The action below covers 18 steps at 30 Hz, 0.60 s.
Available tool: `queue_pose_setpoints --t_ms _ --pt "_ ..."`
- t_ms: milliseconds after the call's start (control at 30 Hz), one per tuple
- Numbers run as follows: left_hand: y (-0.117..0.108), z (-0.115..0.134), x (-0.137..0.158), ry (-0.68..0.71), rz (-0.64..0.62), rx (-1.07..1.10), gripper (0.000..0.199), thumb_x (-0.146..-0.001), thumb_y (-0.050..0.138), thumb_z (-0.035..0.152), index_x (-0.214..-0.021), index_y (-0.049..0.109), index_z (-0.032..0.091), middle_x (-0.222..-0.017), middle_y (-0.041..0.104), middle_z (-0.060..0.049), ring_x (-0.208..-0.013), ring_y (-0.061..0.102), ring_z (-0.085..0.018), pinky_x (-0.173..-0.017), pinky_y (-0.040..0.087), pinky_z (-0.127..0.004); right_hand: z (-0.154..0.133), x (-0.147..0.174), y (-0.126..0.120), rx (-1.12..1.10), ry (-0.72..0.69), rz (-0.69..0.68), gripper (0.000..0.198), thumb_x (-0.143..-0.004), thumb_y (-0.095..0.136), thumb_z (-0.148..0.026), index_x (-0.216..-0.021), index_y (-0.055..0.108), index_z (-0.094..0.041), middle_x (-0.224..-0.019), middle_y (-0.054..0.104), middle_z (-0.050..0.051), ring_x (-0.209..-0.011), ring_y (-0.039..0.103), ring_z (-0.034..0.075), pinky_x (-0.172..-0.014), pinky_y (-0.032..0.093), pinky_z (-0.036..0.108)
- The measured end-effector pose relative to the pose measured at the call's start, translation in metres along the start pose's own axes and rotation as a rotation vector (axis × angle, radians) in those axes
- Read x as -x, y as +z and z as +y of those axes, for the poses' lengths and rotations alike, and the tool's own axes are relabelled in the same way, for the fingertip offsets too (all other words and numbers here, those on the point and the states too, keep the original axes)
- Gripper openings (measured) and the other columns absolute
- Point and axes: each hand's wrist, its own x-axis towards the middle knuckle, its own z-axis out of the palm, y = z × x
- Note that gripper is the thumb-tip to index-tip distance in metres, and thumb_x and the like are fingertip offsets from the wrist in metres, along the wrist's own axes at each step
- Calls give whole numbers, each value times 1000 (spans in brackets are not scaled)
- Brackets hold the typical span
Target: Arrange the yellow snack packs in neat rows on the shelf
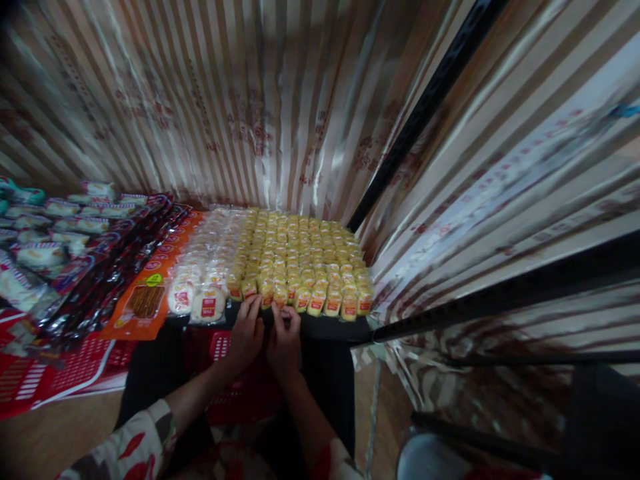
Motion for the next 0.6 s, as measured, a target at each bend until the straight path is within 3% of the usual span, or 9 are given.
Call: queue_pose_setpoints --t_ms 133,600 --pt "0 -2 -2 18 -3 -12 54 -79 36 7 -132 40 12 -132 42 -15 -127 38 -24 -106 35 -45 1 -2 2 -7 -25 0 49 -87 37 -11 -133 45 -24 -108 46 11 -94 53 18 -82 51 36" --pt "2 -10 1 45 -50 -81 53 -81 33 6 -134 36 11 -135 39 -16 -130 35 -24 -108 34 -45 4 -7 0 30 -77 16 52 -87 35 -10 -136 41 -25 -124 48 12 -117 46 22 -94 47 43"
